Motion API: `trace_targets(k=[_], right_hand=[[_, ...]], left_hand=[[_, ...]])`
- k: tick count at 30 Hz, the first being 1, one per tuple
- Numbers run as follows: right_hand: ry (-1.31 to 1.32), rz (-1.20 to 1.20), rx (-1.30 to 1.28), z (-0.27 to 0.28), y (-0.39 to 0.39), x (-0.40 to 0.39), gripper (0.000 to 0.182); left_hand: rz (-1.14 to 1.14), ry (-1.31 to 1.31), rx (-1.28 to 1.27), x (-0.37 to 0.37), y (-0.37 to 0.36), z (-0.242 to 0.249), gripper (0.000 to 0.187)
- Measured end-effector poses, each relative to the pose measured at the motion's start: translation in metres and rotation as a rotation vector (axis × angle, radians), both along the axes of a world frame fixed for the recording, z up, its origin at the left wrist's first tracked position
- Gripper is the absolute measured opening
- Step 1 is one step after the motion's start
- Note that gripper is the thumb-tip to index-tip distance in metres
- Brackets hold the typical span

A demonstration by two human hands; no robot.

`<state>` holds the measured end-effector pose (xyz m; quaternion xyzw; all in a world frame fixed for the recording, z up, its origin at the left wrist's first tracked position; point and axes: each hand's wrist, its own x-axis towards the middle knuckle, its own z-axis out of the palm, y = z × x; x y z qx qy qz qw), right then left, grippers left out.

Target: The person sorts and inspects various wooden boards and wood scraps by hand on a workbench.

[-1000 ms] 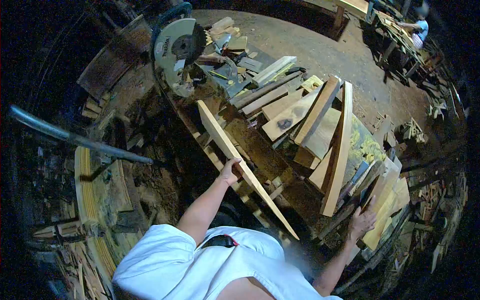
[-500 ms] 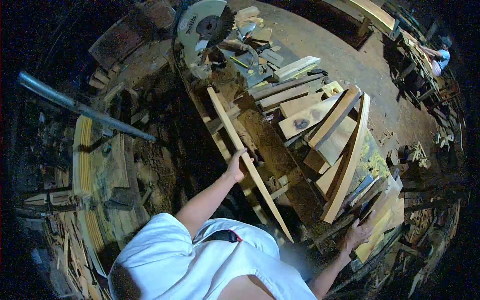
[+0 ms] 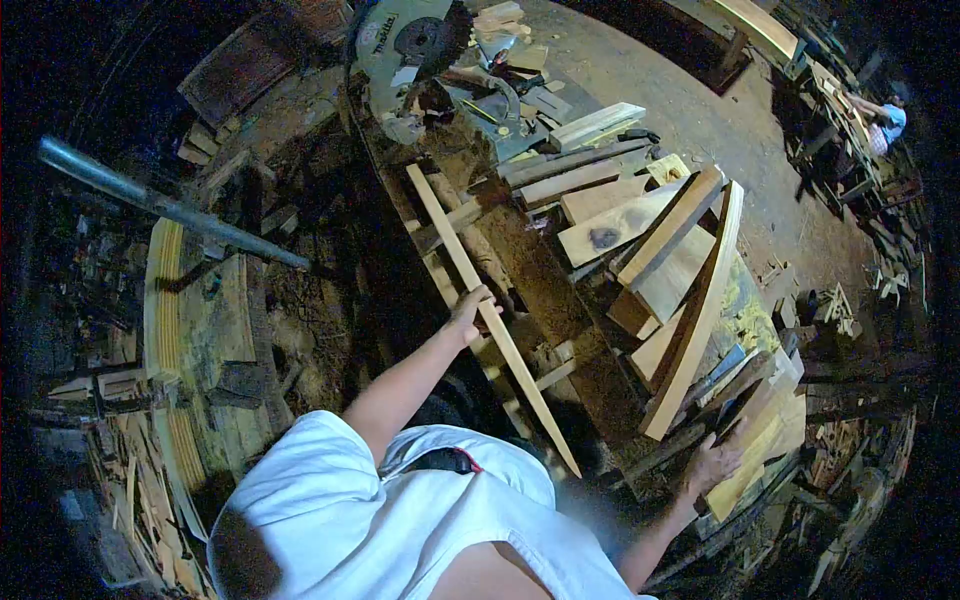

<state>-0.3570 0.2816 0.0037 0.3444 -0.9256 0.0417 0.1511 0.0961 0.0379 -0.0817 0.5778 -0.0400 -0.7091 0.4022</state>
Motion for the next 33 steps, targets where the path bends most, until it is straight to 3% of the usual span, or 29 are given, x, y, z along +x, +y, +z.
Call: trace_targets(k=[3, 5, 10, 12, 16, 18, 21, 23, 24, 26, 27, 29, 30, 31, 32, 33], right_hand=[[-0.007, 0.033, -0.019, 0.010, -0.004, 0.006, 0.083], [-0.059, 0.024, 0.005, 0.011, -0.003, 0.005, 0.080], [0.016, -0.079, 0.142, -0.008, 0.006, -0.005, 0.070], [-0.145, -0.146, 0.211, 0.007, -0.002, 0.000, 0.066], [-0.050, -0.082, 0.224, -0.008, 0.004, -0.010, 0.067], [-0.043, 0.021, -0.008, -0.002, 0.001, -0.003, 0.072], [-0.008, 0.132, -0.101, -0.006, 0.002, -0.008, 0.074], [-0.056, 0.042, 0.031, 0.002, -0.002, -0.003, 0.072], [-0.108, -0.051, 0.165, 0.009, -0.001, -0.001, 0.073], [-0.063, -0.016, 0.129, -0.003, 0.005, -0.012, 0.074], [-0.024, 0.024, 0.085, -0.010, 0.007, -0.014, 0.077], [0.114, 0.032, 0.041, -0.006, 0.001, -0.002, 0.080], [-0.014, 0.005, 0.066, 0.009, -0.005, 0.004, 0.081], [-0.143, -0.029, 0.090, 0.017, -0.007, 0.006, 0.082], [-0.059, 0.005, 0.033, 0.011, -0.005, 0.006, 0.082], [-0.057, -0.023, 0.031, 0.006, -0.004, 0.004, 0.082]], left_hand=[[0.010, -0.013, 0.017, 0.011, 0.005, -0.011, 0.032], [0.127, -0.115, 0.051, 0.016, 0.011, -0.019, 0.047], [0.152, 0.045, 0.096, 0.030, 0.029, -0.012, 0.050], [0.137, 0.044, 0.059, 0.034, 0.033, -0.021, 0.048], [0.132, 0.043, -0.007, 0.024, 0.032, -0.034, 0.047], [0.137, 0.023, -0.039, 0.024, 0.029, -0.060, 0.047], [0.182, 0.032, -0.008, 0.016, 0.020, -0.060, 0.055], [0.214, 0.063, 0.053, 0.011, 0.014, -0.051, 0.062], [0.230, 0.019, 0.050, 0.013, 0.013, -0.057, 0.067], [0.273, -0.033, 0.035, -0.006, 0.017, -0.015, 0.074], [0.267, -0.034, 0.034, -0.002, 0.017, -0.029, 0.074], [0.273, -0.362, -0.079, 0.010, 0.017, -0.074, 0.067], [0.257, -0.361, -0.081, -0.003, 0.016, -0.051, 0.067], [0.249, -0.488, 0.122, -0.026, 0.018, -0.003, 0.069], [0.236, -0.616, 0.321, -0.043, 0.017, 0.024, 0.073], [0.209, -0.618, 0.312, -0.049, 0.013, 0.024, 0.073]])
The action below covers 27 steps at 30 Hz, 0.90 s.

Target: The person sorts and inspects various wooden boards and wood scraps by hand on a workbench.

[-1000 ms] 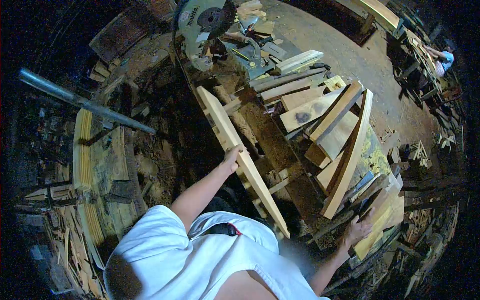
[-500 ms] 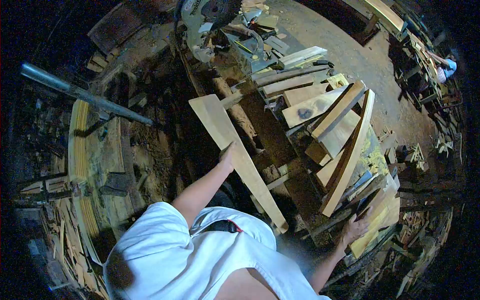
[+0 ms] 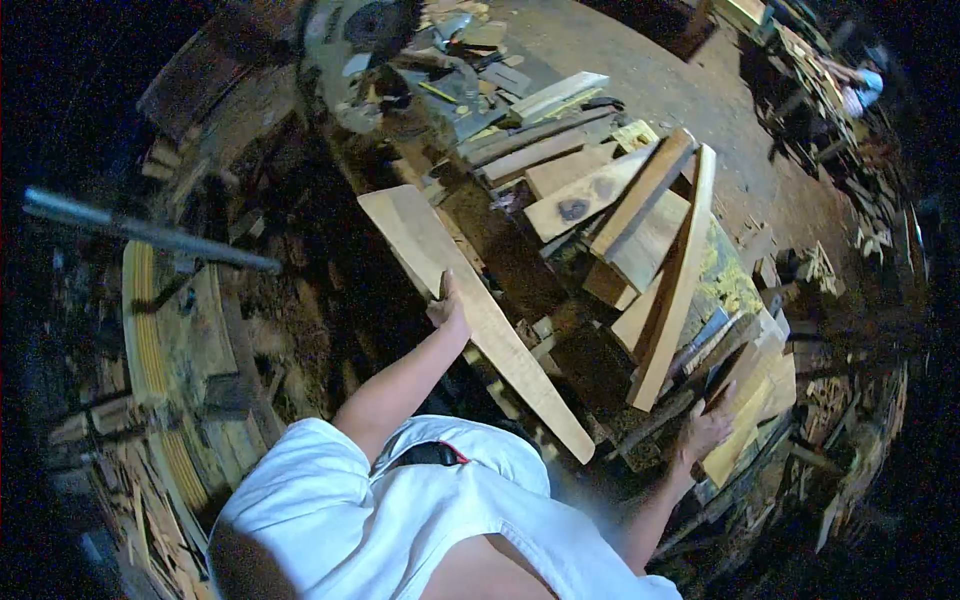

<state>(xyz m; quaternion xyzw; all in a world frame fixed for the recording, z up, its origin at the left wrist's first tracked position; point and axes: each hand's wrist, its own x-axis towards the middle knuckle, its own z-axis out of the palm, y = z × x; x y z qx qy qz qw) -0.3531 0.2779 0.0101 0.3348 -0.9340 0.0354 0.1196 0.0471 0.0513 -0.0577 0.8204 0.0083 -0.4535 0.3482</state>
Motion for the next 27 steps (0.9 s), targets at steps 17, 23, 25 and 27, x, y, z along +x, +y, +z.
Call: trace_targets(k=[17, 23, 25, 27], right_hand=[[-0.004, -0.051, -0.080, 0.008, -0.003, 0.008, 0.087], [0.004, -0.059, -0.079, -0.001, -0.002, 0.006, 0.080], [0.061, -0.056, -0.092, -0.001, -0.002, 0.006, 0.077], [-0.025, -0.083, -0.085, 0.010, -0.003, 0.006, 0.068]], left_hand=[[-0.352, -0.244, -0.412, 0.012, 0.004, 0.007, 0.058], [-0.426, -0.213, -0.661, -0.006, 0.005, 0.075, 0.051], [-0.441, -0.185, -0.786, -0.014, -0.002, 0.090, 0.049], [-0.564, -0.239, -0.713, -0.021, -0.017, 0.105, 0.050]])
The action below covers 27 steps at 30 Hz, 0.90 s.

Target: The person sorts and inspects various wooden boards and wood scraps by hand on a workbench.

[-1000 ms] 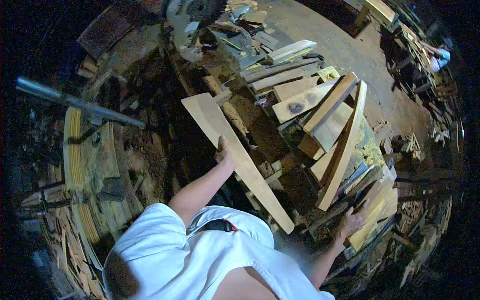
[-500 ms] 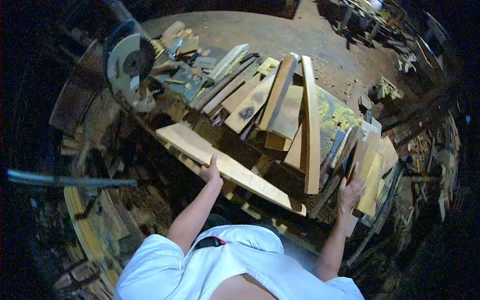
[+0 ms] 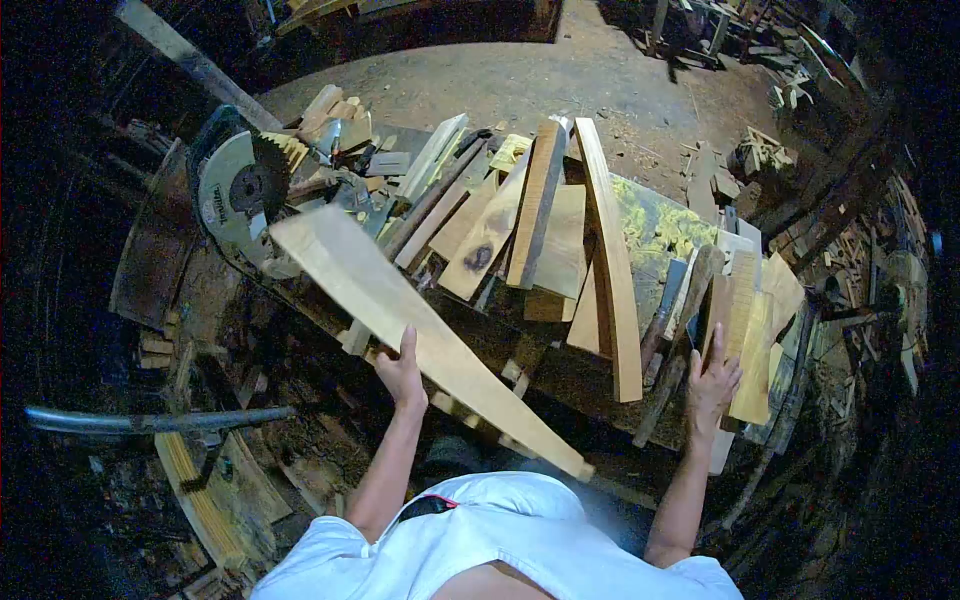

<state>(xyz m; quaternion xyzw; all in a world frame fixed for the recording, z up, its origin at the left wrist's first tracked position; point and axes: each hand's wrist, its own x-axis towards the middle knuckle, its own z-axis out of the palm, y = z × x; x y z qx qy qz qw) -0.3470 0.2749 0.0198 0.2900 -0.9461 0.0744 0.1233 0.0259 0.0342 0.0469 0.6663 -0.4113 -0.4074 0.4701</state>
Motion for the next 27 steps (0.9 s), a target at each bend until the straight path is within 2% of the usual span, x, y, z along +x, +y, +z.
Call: trace_targets(k=[4, 6, 8, 9, 10, 11, 12, 13, 15, 16, 18, 19, 21, 22, 23, 25, 26, 27], right_hand=[[0.075, 0.072, -0.060, 0.064, -0.017, 0.041, 0.067], [-0.259, 0.393, -0.377, 0.058, -0.024, 0.066, 0.069], [-0.488, 0.575, -0.285, 0.087, -0.047, 0.115, 0.075], [-0.790, 0.575, -0.243, 0.085, -0.054, 0.138, 0.081], [-0.799, 0.692, -0.276, 0.065, -0.056, 0.157, 0.087], [-0.919, 0.710, -0.306, 0.056, -0.058, 0.177, 0.090], [-1.167, 0.637, -0.251, 0.050, -0.058, 0.194, 0.091], [-1.233, 0.620, -0.288, 0.039, -0.060, 0.212, 0.086], [-1.558, 0.398, -0.260, 0.031, -0.073, 0.226, 0.076], [-1.555, 0.391, -0.261, 0.026, -0.081, 0.232, 0.076], [-1.372, 0.497, -0.450, 0.023, -0.098, 0.243, 0.064], [-1.367, 0.492, -0.451, 0.023, -0.108, 0.248, 0.064], [-1.181, 0.456, -0.429, 0.027, -0.131, 0.260, 0.058], [-1.093, 0.479, -0.510, 0.019, -0.140, 0.267, 0.057], [-1.099, 0.486, -0.512, 0.016, -0.149, 0.273, 0.057], [-1.147, 0.394, -0.598, 0.013, -0.164, 0.284, 0.058], [-1.183, 0.365, -0.574, 0.013, -0.172, 0.291, 0.059], [-1.188, 0.365, -0.566, 0.009, -0.178, 0.303, 0.059]], left_hand=[[-0.119, 0.144, -0.103, -0.016, -0.040, 0.010, 0.049], [-0.196, 0.219, -0.187, -0.034, -0.056, 0.026, 0.044], [-0.230, 0.222, -0.127, -0.040, -0.078, 0.019, 0.042], [-0.250, 0.219, -0.077, -0.043, -0.089, 0.017, 0.039], [-0.300, 0.212, -0.072, -0.052, -0.096, 0.024, 0.037], [-0.298, 0.211, -0.081, -0.060, -0.102, 0.026, 0.037], [-0.335, 0.297, -0.111, -0.069, -0.106, 0.027, 0.036], [-0.375, 0.384, -0.135, -0.074, -0.112, 0.028, 0.034], [-0.386, 0.365, -0.093, -0.078, -0.133, 0.017, 0.033], [-0.443, 0.397, -0.024, -0.078, -0.145, 0.013, 0.032], [-0.526, 0.553, 0.135, -0.082, -0.163, 0.008, 0.032], [-0.530, 0.557, 0.138, -0.085, -0.167, 0.004, 0.032], [-0.537, 0.799, 0.266, -0.093, -0.168, 0.007, 0.040], [-0.637, 0.714, 0.281, -0.090, -0.168, 0.000, 0.050], [-0.632, 0.708, 0.277, -0.091, -0.163, 0.000, 0.050], [-0.621, 0.395, 0.208, -0.097, -0.148, 0.000, 0.057], [-0.615, 0.390, 0.214, -0.095, -0.148, -0.004, 0.057], [-0.637, 0.235, 0.120, -0.095, -0.149, -0.010, 0.056]])
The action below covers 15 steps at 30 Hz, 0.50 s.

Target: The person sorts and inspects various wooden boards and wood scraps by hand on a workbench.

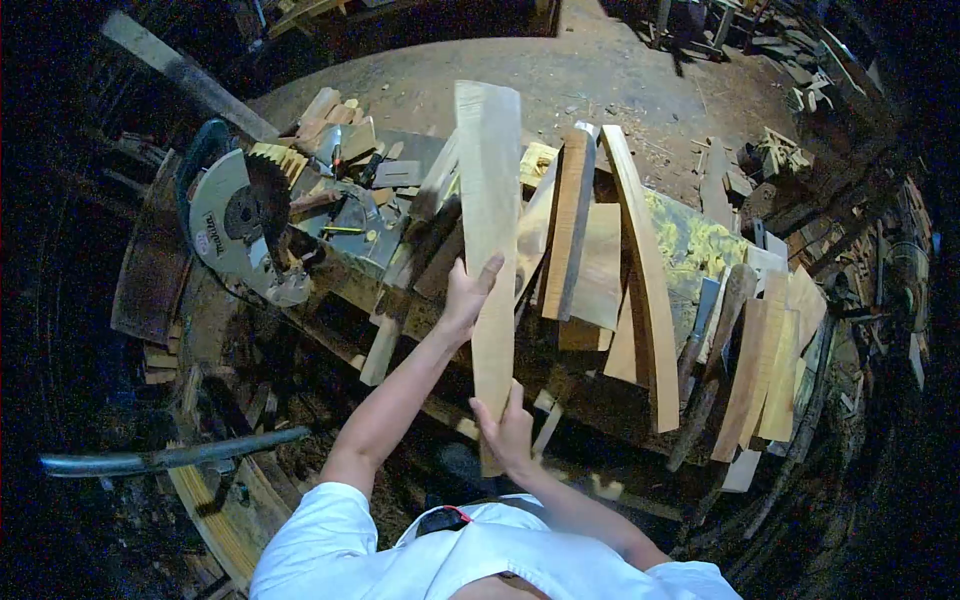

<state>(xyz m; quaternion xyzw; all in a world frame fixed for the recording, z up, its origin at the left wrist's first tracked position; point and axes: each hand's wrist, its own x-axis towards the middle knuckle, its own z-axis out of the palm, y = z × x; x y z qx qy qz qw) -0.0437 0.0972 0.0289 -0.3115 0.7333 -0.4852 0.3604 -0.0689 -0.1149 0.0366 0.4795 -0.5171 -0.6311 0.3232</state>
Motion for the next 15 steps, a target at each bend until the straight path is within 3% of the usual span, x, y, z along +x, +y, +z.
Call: trace_targets(k=[2, 6, 8, 10, 12, 15], right_hand=[[-0.034, 0.057, 0.049, -0.016, -0.014, 0.017, 0.059], [0.302, 0.521, -0.201, -0.016, -0.031, -0.017, 0.044], [0.353, 0.583, -0.080, -0.019, -0.021, -0.032, 0.037], [0.380, 0.570, 0.028, -0.042, -0.003, -0.038, 0.036], [0.432, 0.626, 0.106, -0.057, 0.020, -0.046, 0.037], [0.478, 0.746, 0.279, -0.064, 0.034, -0.052, 0.042]], left_hand=[[-0.013, -0.101, -0.135, 0.000, -0.013, -0.009, 0.056], [-0.319, -0.361, -0.355, 0.031, -0.094, -0.029, 0.053], [-0.279, -0.446, -0.394, 0.046, -0.120, -0.026, 0.053], [-0.390, -0.410, -0.469, 0.054, -0.137, -0.009, 0.051], [-0.468, -0.531, -0.619, 0.068, -0.176, -0.037, 0.052], [-0.542, -0.554, -0.522, 0.059, -0.194, -0.050, 0.059]])
